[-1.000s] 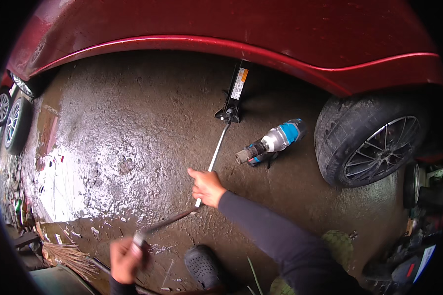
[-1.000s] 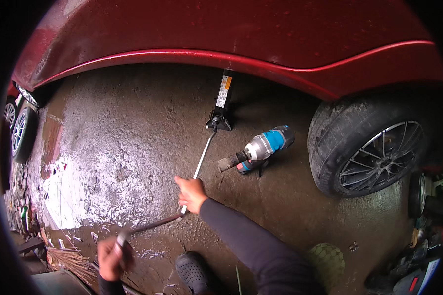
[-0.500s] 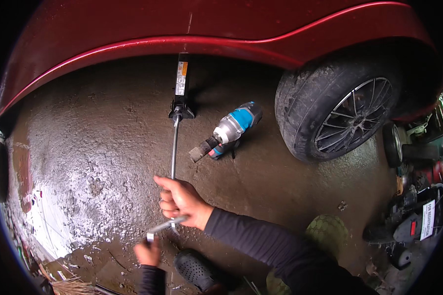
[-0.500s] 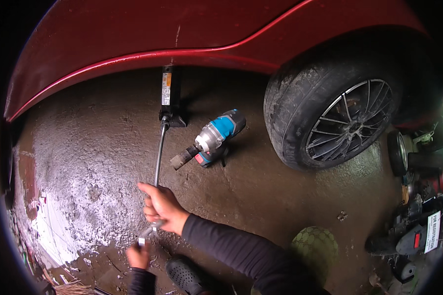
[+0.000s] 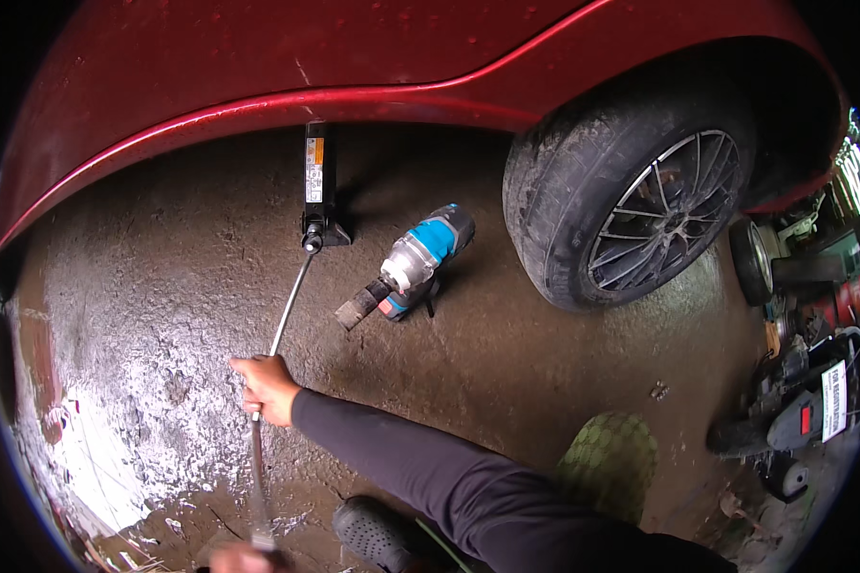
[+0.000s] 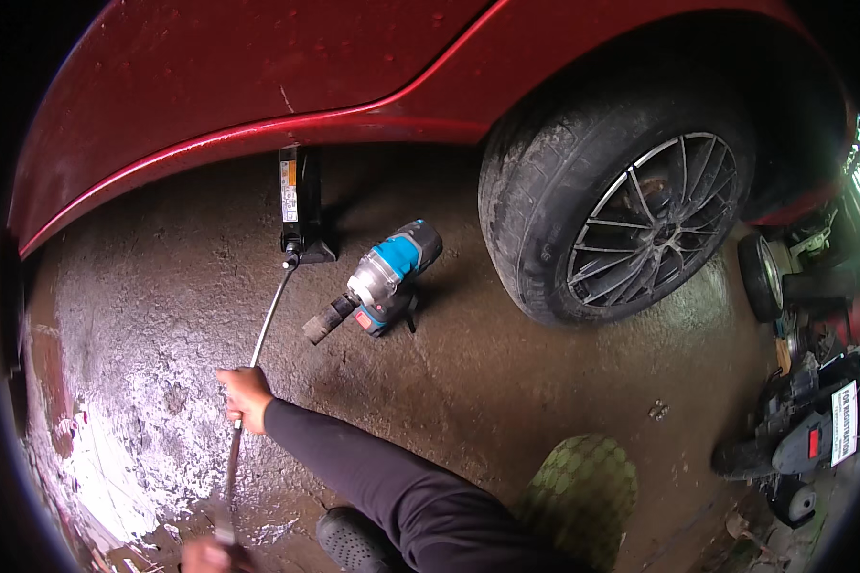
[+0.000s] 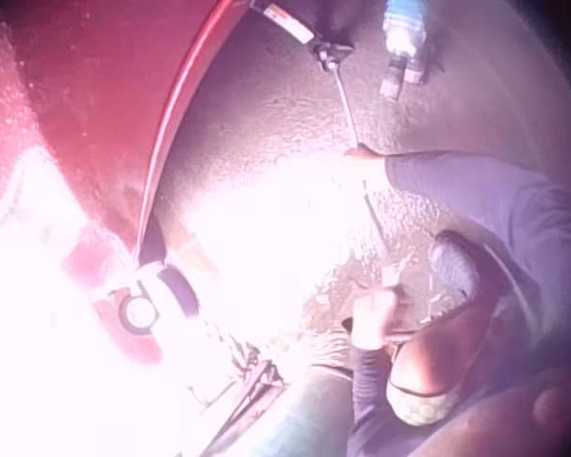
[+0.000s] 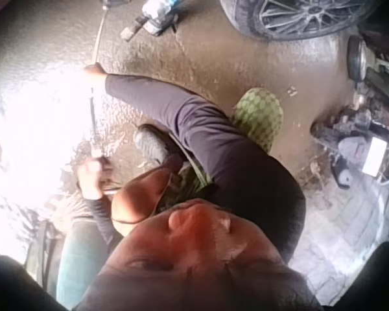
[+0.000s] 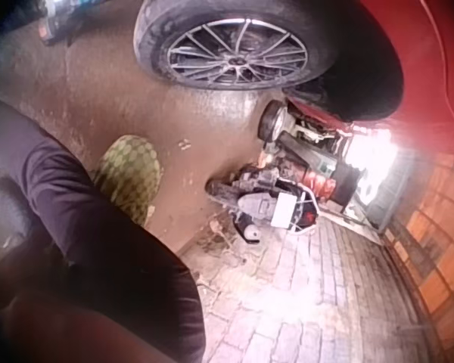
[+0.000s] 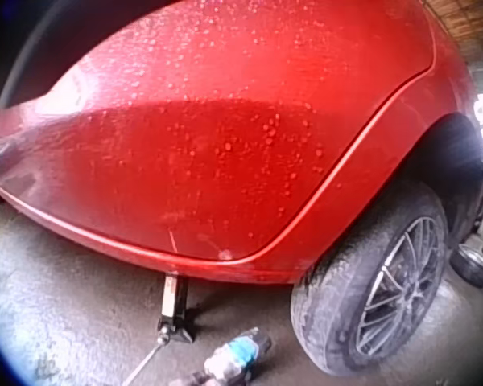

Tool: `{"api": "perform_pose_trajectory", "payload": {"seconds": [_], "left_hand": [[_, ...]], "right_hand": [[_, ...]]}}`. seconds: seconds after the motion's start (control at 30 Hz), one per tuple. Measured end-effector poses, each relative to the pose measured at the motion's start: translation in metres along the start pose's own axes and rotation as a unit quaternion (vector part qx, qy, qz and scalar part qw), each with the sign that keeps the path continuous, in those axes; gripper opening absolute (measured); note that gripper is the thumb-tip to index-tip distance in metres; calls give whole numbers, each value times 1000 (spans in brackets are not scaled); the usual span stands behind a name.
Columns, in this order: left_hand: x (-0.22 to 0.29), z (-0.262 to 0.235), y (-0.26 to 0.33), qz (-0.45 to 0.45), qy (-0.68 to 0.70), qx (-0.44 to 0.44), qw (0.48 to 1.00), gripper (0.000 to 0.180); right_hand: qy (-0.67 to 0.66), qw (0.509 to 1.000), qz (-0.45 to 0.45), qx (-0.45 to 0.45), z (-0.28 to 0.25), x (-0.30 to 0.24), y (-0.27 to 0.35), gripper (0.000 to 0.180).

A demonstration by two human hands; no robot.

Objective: The person removes a tire from a red car using a cordless impact wrench, then rolls a replacement tire into position and mounts it onto the wheel hub. They hand-tighten the lug nuts before using the impact wrench to fully secure the wheel.

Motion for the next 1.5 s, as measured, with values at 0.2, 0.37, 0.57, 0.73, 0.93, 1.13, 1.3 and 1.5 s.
{"api": "perform_pose_trajectory", "payload": {"seconds": [0.2,0.37,0.57,0.73,0.93,1.13,1.3,1.5], "left_hand": [[-10,150,-104,21,-23,-312,950,34],[-120,71,-194,222,-109,407,879,30],[-51,-48,-150,237,-165,470,834,40],[-58,-41,-215,156,-263,471,828,38],[-84,-87,-213,107,-227,358,899,27],[132,97,19,227,-138,-159,951,31],[273,253,-6,394,-109,-116,905,84],[374,390,-99,428,165,215,862,80]], "right_hand": [[-9,996,58,-71,17,-32,52,34],[-62,973,118,-186,-14,-61,86,48],[47,958,109,-260,-54,-54,60,43],[321,933,-20,-162,-79,-36,51,65],[666,610,45,-426,-211,-135,162,72],[803,518,171,-241,-437,-311,288,68],[715,673,-47,185,-595,-449,355,17],[178,725,-556,364,-558,-579,352,66]]}}
Point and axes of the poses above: each hand's wrist, its own y-axis away from the middle knuckle, its own z-axis out of the palm, x = y × z, the point moved 1 cm from there along -y, towards the middle knuckle, and after that the axes turned 14 degrees about -z, right-handed, at the moved point
